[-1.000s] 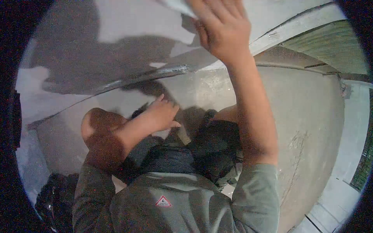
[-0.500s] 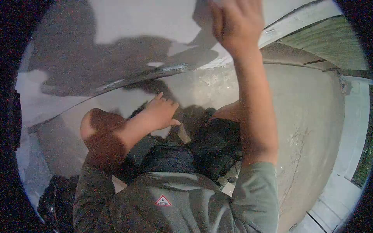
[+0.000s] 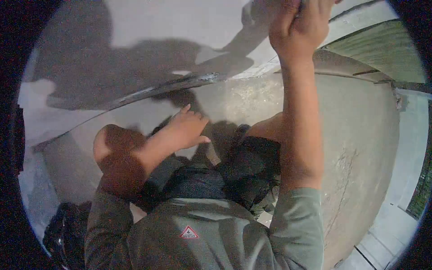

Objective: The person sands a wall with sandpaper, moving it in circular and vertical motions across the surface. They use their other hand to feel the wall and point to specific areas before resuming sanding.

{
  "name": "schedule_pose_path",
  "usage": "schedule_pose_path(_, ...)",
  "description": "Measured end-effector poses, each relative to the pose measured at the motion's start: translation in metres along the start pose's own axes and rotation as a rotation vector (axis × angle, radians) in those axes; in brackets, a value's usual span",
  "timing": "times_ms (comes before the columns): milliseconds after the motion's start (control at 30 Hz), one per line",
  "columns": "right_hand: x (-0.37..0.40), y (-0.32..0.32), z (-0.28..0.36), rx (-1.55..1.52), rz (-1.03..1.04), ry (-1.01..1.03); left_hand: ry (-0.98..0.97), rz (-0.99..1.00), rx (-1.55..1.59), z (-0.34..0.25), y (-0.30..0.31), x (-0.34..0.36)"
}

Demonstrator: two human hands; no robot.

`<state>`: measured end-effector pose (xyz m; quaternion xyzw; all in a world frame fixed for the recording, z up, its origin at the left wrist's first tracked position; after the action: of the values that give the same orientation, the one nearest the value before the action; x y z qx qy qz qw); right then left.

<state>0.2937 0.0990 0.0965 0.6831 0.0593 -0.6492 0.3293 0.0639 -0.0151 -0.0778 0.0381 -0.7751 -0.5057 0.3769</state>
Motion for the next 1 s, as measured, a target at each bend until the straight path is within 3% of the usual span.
schedule_pose_path(67,-0.002,0.002,0.005,-0.01,-0.074,-0.067,-0.004,-0.026,-0.002,0.001,-0.001,0.001)
schedule_pose_path(100,0.004,-0.011,-0.005,0.0,-0.174,0.108,-0.004,-0.026,-0.004,0.001,-0.002,0.001)
schedule_pose_path(133,0.015,-0.023,-0.003,-0.096,-0.141,0.209,0.003,-0.002,-0.004,0.002,-0.003,0.001)
schedule_pose_path(200,-0.001,-0.018,0.041,-0.092,0.134,0.235,0.009,0.021,-0.01,0.004,-0.001,0.001)
schedule_pose_path(333,0.001,-0.028,0.038,-0.119,0.132,0.241,0.009,0.038,-0.009,0.0,0.005,0.0)
schedule_pose_path(400,0.001,-0.026,0.018,0.011,0.101,0.353,0.017,0.038,-0.002,0.0,0.006,0.001)
schedule_pose_path(433,0.002,-0.017,0.016,-0.114,0.108,0.224,0.003,0.027,-0.002,0.001,0.007,0.002)
schedule_pose_path(467,0.004,-0.009,0.015,-0.004,0.055,-0.035,-0.01,0.014,-0.001,0.001,0.007,0.004)
schedule_pose_path(533,0.01,-0.026,0.024,0.125,0.059,0.099,0.003,0.028,0.01,0.0,0.006,0.005)
schedule_pose_path(600,0.016,-0.038,0.045,-0.016,0.258,0.316,0.009,0.044,0.002,0.002,0.007,0.005)
schedule_pose_path(667,0.013,-0.038,0.047,-0.021,0.256,0.281,0.01,0.041,0.011,0.002,0.006,0.004)
schedule_pose_path(733,0.018,-0.036,0.003,-0.019,0.043,0.209,-0.003,0.017,0.016,0.0,0.005,0.004)
schedule_pose_path(767,0.002,-0.024,0.0,0.048,-0.139,0.284,-0.013,-0.006,0.018,-0.001,0.006,0.004)
schedule_pose_path(800,0.004,-0.002,-0.013,0.013,0.005,-0.164,-0.005,-0.007,0.028,-0.002,0.004,0.003)
schedule_pose_path(833,-0.011,0.002,0.002,0.099,-0.194,-0.099,-0.012,0.004,0.021,-0.002,0.002,0.002)
schedule_pose_path(933,-0.001,0.003,-0.006,0.106,-0.206,-0.144,-0.018,0.042,0.01,0.0,-0.001,0.004)
schedule_pose_path(967,-0.002,-0.005,-0.001,0.118,-0.208,0.108,-0.022,0.063,0.006,0.0,-0.001,0.004)
schedule_pose_path(1000,0.003,-0.007,-0.003,0.121,-0.21,0.105,-0.023,0.066,0.003,0.0,-0.002,0.002)
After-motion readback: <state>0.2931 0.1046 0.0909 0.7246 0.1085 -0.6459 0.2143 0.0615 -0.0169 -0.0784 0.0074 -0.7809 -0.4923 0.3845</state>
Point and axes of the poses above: each hand's wrist, its own x-axis away from the middle knuckle, its own y-axis out of the back of the hand, z = x × y, the point moved 3 cm from there along -x, towards the middle knuckle, and after that the axes turned 7 degrees about -x, right-handed, at the moved point
